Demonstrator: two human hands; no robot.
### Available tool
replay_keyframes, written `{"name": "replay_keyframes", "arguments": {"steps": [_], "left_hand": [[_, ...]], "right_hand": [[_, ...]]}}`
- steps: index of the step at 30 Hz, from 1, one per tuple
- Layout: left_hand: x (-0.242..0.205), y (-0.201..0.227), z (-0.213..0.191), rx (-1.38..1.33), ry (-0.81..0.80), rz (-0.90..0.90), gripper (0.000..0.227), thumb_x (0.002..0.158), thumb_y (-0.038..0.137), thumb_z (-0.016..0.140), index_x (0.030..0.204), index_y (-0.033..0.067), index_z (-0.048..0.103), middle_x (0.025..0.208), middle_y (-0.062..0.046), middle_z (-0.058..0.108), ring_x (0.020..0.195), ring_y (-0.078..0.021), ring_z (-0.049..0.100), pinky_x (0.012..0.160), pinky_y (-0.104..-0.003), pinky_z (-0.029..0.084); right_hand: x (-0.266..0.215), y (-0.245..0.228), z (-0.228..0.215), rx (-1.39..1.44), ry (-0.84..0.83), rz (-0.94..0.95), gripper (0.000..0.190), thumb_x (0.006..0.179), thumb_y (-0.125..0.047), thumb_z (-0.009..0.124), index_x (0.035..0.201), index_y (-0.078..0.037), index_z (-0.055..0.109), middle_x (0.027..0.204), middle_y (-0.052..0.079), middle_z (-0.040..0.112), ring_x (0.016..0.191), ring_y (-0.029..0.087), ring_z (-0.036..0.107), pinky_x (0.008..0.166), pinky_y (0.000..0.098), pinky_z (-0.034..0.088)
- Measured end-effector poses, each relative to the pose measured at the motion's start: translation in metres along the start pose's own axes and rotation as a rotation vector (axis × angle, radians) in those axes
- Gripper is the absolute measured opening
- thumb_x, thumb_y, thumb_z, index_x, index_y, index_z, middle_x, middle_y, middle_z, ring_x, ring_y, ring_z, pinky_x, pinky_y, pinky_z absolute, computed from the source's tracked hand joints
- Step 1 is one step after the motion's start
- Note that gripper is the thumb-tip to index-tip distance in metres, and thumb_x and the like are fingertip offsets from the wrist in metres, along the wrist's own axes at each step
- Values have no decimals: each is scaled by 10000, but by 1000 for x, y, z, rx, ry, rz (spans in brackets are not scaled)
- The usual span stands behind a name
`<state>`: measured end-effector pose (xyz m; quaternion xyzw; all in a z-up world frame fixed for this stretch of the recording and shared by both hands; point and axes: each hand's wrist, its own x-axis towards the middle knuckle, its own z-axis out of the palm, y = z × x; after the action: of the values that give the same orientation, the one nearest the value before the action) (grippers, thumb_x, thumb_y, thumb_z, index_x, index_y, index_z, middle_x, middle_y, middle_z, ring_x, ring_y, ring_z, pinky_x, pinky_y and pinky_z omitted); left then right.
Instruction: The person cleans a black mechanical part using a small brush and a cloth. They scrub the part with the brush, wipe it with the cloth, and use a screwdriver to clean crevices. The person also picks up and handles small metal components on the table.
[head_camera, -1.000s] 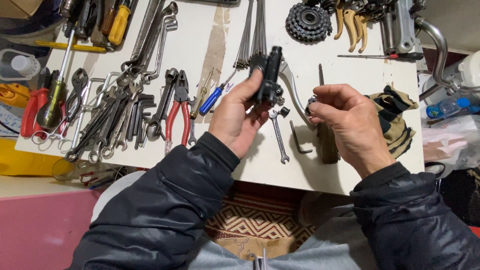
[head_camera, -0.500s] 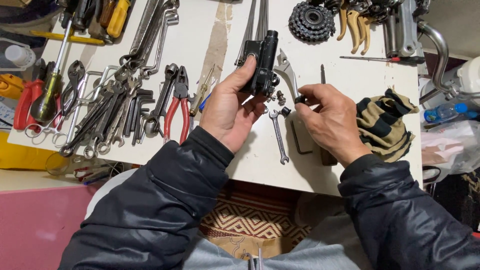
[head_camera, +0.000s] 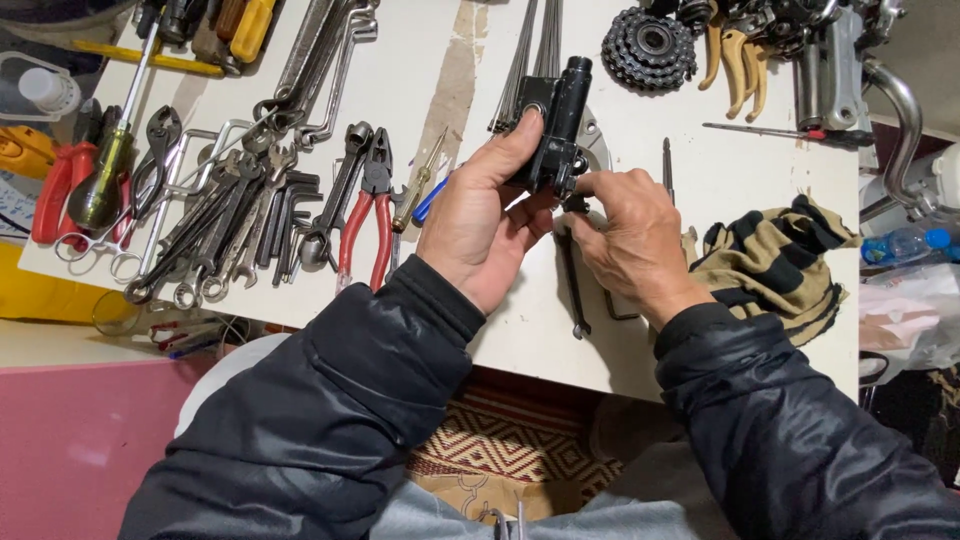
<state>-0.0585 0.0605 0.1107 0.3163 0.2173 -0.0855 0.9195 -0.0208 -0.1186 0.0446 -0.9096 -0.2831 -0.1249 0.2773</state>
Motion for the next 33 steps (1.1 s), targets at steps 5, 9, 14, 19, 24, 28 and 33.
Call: {"name": "replay_keyframes", "arguments": {"steps": [5, 9, 14, 19, 24, 28, 33], "left_hand": [[1, 2, -1, -4, 0, 12, 362, 739, 376, 848, 938, 147, 651, 868, -29, 579, 855, -238, 651, 737, -272, 462], [-3, 6, 0, -10, 19, 12, 392, 746, 383, 833, 961, 137, 616, 874, -36, 566, 858, -261, 657, 726, -281, 463], [-3, 6, -2, -46, 34, -17, 342, 793, 377, 810, 928, 123, 627, 871, -60, 596, 848, -280, 694, 701, -285, 486], [2, 3, -5, -98, 37, -51, 369, 809, 384, 786, 944, 89, 610, 876, -123, 653, 773, -286, 732, 629, -272, 521], [8, -2, -10, -117, 42, -55, 376, 813, 394, 760, 955, 69, 636, 902, -162, 715, 706, -289, 736, 581, -273, 550], [7, -3, -10, -115, 28, -55, 385, 825, 404, 734, 980, 62, 648, 937, -162, 738, 695, -276, 738, 572, -270, 558], [4, -1, -9, -122, 17, -70, 403, 847, 406, 712, 1010, 48, 629, 929, -167, 725, 696, -267, 730, 571, -267, 564]], "right_hand": [[-2, 29, 27, -131, 8, -42, 282, 750, -93, 835, 994, -157, 708, 883, 13, 703, 983, 260, 638, 858, 424, 480], [-1, 33, 32, -160, -10, -55, 222, 764, -95, 828, 942, -166, 717, 850, -21, 699, 973, 222, 631, 860, 391, 475], [-1, 34, 33, -181, 10, -111, 240, 747, -98, 820, 950, -166, 714, 878, -3, 690, 1002, 241, 627, 869, 414, 470], [9, 4, 3, -115, -53, -40, 100, 887, -119, 768, 981, -144, 742, 889, 48, 716, 971, 240, 633, 910, 419, 456], [9, -6, -19, 0, -18, 25, 80, 984, -159, 719, 1049, -112, 727, 914, 89, 707, 969, 249, 649, 928, 424, 454], [3, -9, -35, 32, 10, 70, 95, 991, -174, 732, 1053, -103, 721, 951, 98, 712, 985, 266, 669, 924, 437, 470], [-2, -19, -64, 137, 59, 245, 101, 1021, -129, 724, 1084, -52, 738, 965, 150, 713, 971, 283, 691, 891, 450, 512]]}}
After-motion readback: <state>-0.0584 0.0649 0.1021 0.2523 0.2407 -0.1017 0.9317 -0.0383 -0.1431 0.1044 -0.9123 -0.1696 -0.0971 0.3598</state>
